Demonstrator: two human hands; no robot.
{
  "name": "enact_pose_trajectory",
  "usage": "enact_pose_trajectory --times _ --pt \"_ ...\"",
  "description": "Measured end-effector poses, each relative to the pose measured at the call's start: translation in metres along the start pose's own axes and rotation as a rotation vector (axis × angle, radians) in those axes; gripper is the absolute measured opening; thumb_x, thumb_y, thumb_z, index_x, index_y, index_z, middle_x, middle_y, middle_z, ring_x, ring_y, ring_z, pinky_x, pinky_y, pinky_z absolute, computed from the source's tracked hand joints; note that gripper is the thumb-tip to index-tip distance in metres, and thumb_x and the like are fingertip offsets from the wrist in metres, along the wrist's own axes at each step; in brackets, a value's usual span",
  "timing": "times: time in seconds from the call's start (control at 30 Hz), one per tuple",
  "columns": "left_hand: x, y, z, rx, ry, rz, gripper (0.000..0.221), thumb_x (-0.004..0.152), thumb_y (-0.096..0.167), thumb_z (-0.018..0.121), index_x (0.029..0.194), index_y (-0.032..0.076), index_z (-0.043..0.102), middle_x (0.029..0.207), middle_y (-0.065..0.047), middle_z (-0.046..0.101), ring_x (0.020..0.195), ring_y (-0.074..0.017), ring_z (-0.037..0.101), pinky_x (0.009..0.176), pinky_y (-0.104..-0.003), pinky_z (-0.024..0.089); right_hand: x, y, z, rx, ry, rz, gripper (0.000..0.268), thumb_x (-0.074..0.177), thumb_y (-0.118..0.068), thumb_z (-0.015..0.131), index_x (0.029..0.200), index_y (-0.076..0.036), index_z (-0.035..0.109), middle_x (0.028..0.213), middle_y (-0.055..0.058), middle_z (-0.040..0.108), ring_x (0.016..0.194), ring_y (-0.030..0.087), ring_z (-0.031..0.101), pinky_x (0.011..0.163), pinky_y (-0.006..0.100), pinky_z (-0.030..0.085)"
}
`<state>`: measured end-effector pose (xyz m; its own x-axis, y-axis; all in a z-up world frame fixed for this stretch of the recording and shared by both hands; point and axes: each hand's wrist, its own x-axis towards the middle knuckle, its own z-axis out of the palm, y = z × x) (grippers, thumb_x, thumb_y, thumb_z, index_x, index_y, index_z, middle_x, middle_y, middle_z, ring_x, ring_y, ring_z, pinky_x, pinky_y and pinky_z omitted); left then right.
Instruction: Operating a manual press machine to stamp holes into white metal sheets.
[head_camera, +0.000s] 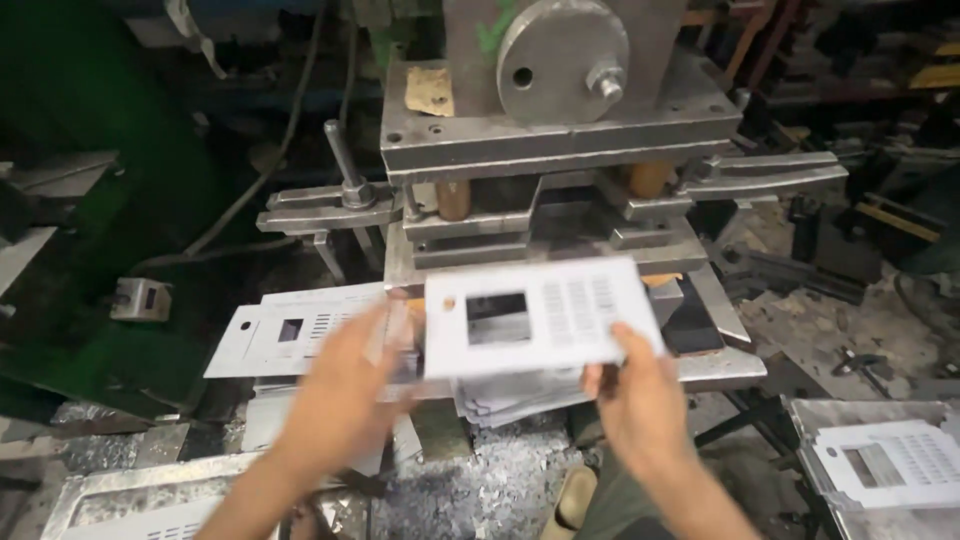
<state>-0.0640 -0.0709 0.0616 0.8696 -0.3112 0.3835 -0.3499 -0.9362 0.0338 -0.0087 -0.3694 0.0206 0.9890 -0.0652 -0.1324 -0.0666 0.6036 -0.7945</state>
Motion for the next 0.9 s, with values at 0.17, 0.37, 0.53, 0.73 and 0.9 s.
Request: enact_pose_trajectory --times 0.17,0.37,0.53,0.73,0.9 --pt "0.004 -0.080 0.038 -0.076 -0.057 -0.178 0.098 0.084 0.064 0.067 0.153 0.004 0.031 0.158 -0.024 0.033 0.143 -0.0412 0.037 0.114 -0.052 0.035 0.074 -0.027 0.012 0.102 0.016 0.106 0.023 0.100 -0.018 0.058 0.113 0.000 0.061 0.100 0.010 0.067 0.080 0.018 0.061 0.068 0.030 0.052" --pt "0.007 -0.084 0.056 0.077 -0.586 -0.275 0.132 0.071 0.084 0.068 0.158 0.006 0.008 0.165 -0.022 0.009 0.154 -0.0352 0.010 0.123 -0.049 0.017 0.079 -0.019 0.020 0.033 -0.067 0.122 0.029 0.106 -0.022 0.048 0.113 0.005 0.057 0.101 0.017 0.070 0.089 0.023 0.070 0.080 0.032 0.060" --pt "0.011 -0.064 0.046 0.211 -0.691 -0.336 0.136 0.071 0.083 0.071 0.160 0.008 0.002 0.167 -0.022 0.000 0.157 -0.0340 -0.001 0.126 -0.048 0.009 0.103 -0.006 0.045 -0.285 -0.270 0.117 0.030 0.106 -0.021 0.044 0.114 0.004 0.059 0.094 0.015 0.070 0.076 0.021 0.068 0.065 0.032 0.057" --pt "0.003 -0.064 0.057 0.167 -0.562 -0.332 0.135 0.067 0.077 0.077 0.162 0.011 0.009 0.164 -0.022 0.006 0.154 -0.0348 0.004 0.124 -0.049 0.010 0.172 -0.013 0.072 -0.559 -0.205 0.167 0.031 0.099 -0.013 0.039 0.102 0.008 0.061 0.084 0.017 0.072 0.060 0.020 0.062 0.045 0.033 0.046" --pt "0.000 -0.066 0.061 0.175 -0.435 -0.311 0.130 0.066 0.074 0.078 0.160 0.009 0.015 0.166 -0.023 0.013 0.152 -0.0369 0.009 0.123 -0.051 0.011 0.154 -0.033 0.082 -0.479 -0.119 0.256 0.020 0.095 -0.011 0.045 0.090 0.000 0.060 0.079 0.013 0.065 0.055 0.016 0.054 0.042 0.029 0.039"
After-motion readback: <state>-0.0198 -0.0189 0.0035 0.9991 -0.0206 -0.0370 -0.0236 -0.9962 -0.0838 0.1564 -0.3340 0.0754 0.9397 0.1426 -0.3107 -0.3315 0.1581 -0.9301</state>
